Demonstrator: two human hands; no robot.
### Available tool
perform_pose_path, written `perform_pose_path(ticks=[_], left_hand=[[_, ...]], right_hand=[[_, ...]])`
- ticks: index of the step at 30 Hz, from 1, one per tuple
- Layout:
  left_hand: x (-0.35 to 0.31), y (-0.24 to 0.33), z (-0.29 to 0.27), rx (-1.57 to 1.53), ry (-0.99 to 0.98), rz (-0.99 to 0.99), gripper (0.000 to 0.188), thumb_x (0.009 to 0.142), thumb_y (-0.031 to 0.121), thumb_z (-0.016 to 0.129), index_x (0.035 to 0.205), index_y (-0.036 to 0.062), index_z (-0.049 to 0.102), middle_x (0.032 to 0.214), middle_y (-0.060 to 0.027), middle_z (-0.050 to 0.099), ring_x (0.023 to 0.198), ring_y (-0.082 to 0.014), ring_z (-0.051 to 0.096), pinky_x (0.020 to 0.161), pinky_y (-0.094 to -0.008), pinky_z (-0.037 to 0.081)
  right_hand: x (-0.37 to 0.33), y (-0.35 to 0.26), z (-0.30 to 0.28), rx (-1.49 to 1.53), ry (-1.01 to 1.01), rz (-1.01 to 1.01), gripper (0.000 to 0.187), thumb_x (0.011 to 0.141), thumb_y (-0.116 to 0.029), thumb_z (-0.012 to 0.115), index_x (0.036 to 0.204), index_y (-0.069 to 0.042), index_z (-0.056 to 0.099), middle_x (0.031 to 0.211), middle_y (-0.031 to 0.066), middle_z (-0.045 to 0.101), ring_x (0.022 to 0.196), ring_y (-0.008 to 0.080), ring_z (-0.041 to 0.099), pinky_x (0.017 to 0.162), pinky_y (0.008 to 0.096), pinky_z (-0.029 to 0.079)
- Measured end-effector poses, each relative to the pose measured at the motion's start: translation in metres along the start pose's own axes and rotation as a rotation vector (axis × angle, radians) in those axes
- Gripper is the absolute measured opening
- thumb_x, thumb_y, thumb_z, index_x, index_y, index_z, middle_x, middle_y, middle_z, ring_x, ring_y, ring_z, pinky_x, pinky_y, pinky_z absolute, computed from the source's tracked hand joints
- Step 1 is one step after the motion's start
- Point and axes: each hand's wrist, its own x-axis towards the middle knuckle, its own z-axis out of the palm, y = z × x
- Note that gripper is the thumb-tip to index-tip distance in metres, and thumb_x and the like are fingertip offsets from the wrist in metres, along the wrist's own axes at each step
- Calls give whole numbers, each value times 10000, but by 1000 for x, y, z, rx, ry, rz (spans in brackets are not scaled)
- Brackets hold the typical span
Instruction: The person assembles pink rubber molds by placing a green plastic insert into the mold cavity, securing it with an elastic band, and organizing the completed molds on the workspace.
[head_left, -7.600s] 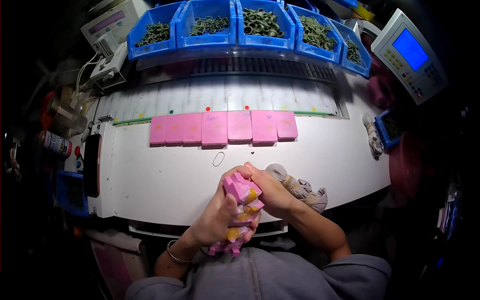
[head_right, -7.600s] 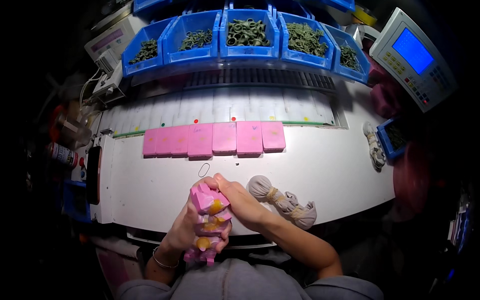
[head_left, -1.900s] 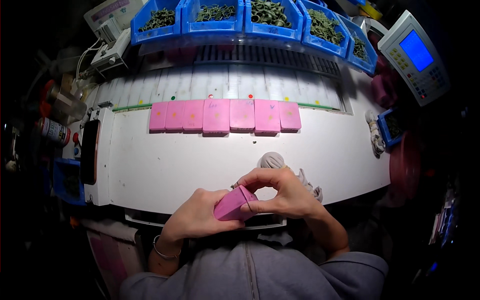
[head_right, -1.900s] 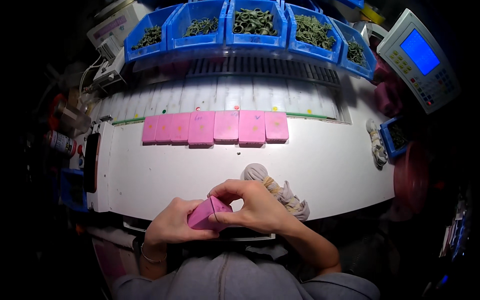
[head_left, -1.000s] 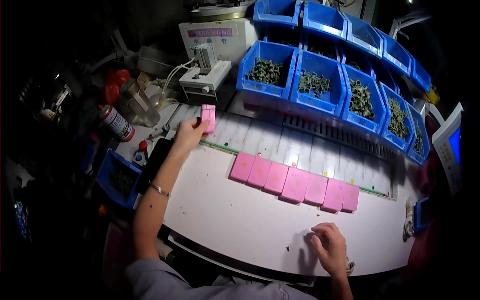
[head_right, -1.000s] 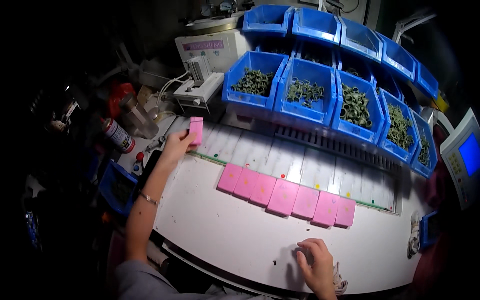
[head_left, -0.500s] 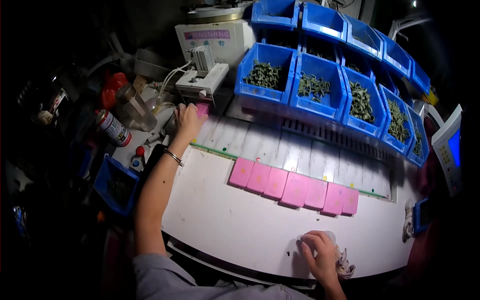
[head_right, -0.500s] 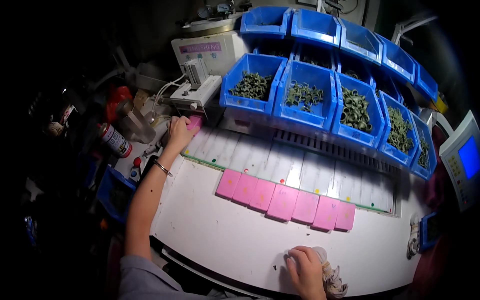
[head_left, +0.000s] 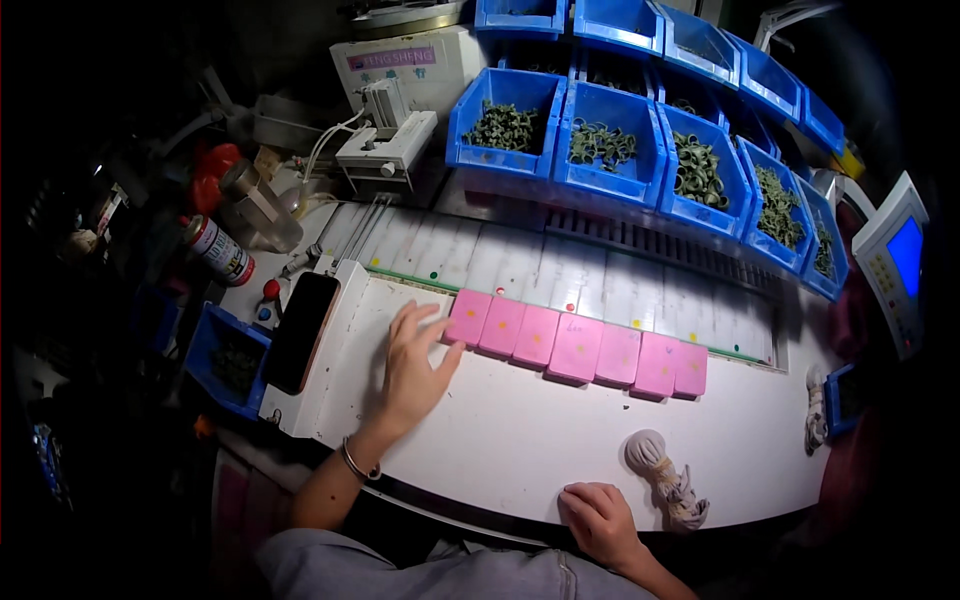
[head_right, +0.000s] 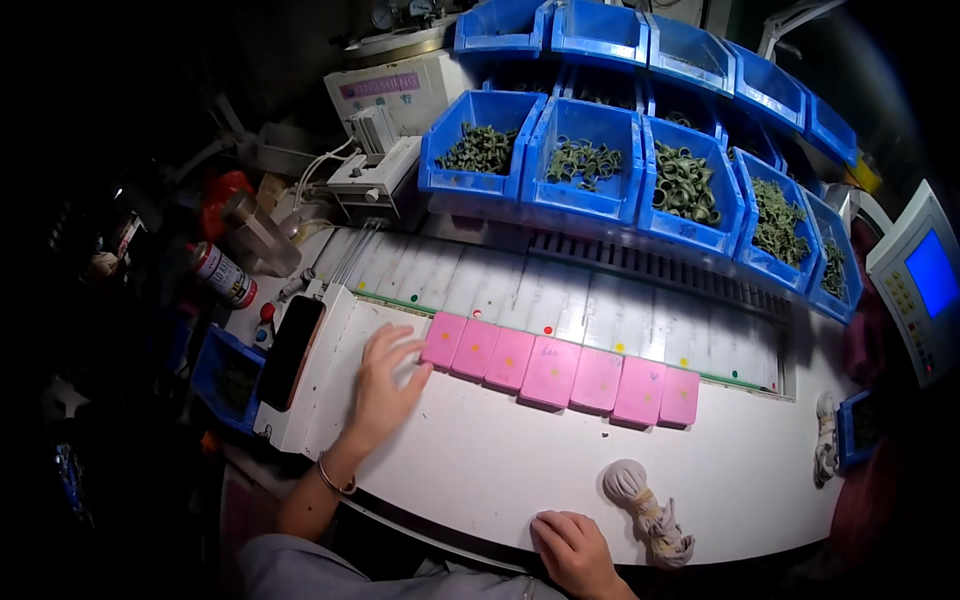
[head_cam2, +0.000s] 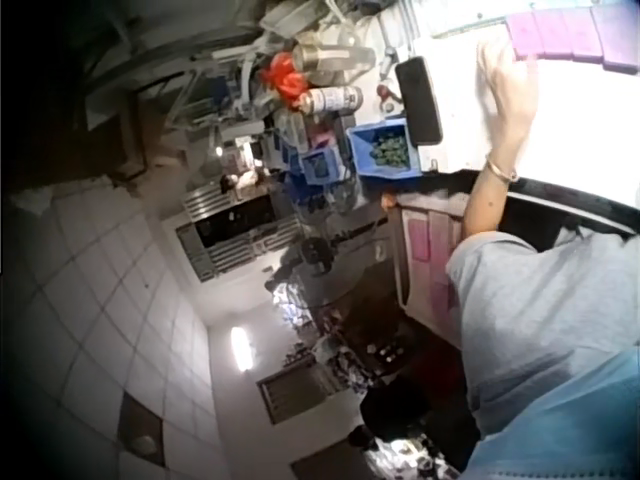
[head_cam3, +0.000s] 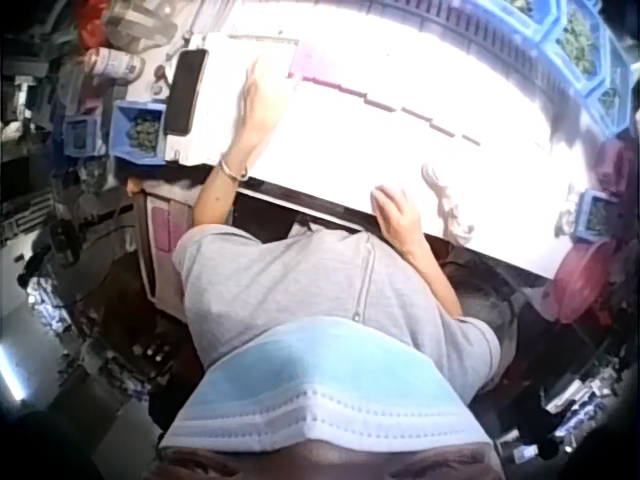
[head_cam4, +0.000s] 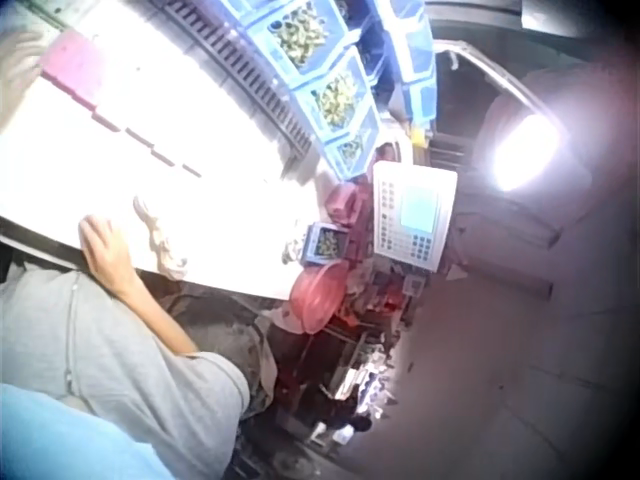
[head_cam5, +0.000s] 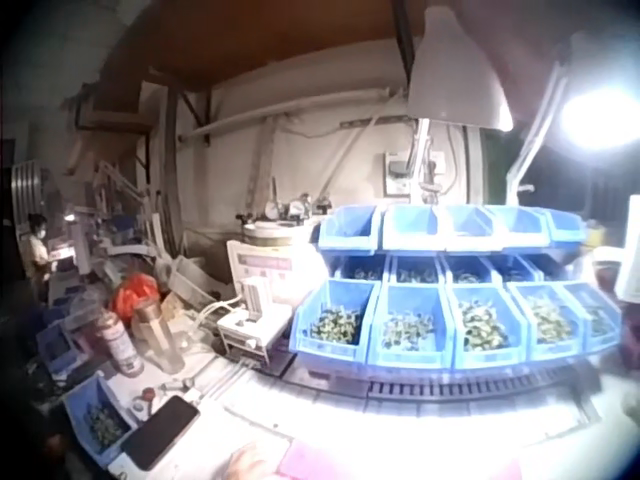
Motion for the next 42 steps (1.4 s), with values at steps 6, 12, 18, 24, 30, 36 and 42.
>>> perform_pose_path(ticks=[6, 12, 18, 24, 30, 36, 42], left_hand=[[-41, 20, -5, -123, -55, -82, 246, 767, 83, 665, 1006, 28, 638, 1167, -137, 555, 1181, -331, 456, 982, -396, 382], [-57, 31, 0, -167, -72, -99, 237, 760, 67, 667, 991, 20, 642, 1136, -135, 577, 1136, -315, 502, 952, -378, 412], [-70, 47, 6, -177, -96, -78, 246, 756, 54, 667, 995, 11, 636, 1130, -140, 573, 1123, -311, 508, 940, -371, 424], [-74, 63, 8, -246, -133, -105, 263, 742, 44, 676, 997, 1, 628, 1122, -143, 572, 1063, -304, 546, 893, -359, 457], [-92, 65, 6, -290, -66, -115, 253, 737, 18, 671, 986, -2, 628, 1033, -135, 615, 954, -294, 606, 815, -345, 495], [-117, 51, -9, -358, 137, -237, 189, 762, -24, 639, 952, -18, 630, 950, -122, 643, 848, -230, 650, 703, -296, 530], [-149, 32, -35, -371, 334, -329, 117, 826, -48, 574, 926, -24, 628, 903, -104, 649, 795, -162, 644, 687, -250, 523]], right_hand=[[-22, -3, -2, -32, 13, -85, 327, 662, 11, 683, 984, -25, 642, 1030, 70, 615, 884, 243, 577, 767, 332, 472], [-40, -2, -6, -43, -2, -172, 276, 671, 21, 674, 944, -14, 656, 1036, 65, 626, 869, 228, 590, 752, 321, 499], [-45, -4, -5, 35, 15, -250, 200, 684, 15, 696, 879, -5, 657, 927, 81, 647, 753, 209, 618, 647, 305, 517], [-48, 2, -10, 143, 112, -143, 221, 694, 22, 672, 909, -7, 637, 891, 108, 648, 664, 226, 610, 583, 306, 490], [-37, 7, -12, 146, 182, -21, 212, 706, 29, 653, 915, 3, 627, 843, 110, 641, 634, 236, 601, 569, 306, 480], [-28, 2, -9, 158, 156, 43, 182, 741, 36, 636, 917, -11, 634, 818, 117, 637, 656, 244, 614, 571, 302, 491], [-6, -11, 1, 212, 9, -30, 202, 752, 13, 652, 948, -32, 631, 835, 109, 641, 678, 251, 623, 582, 313, 502]])
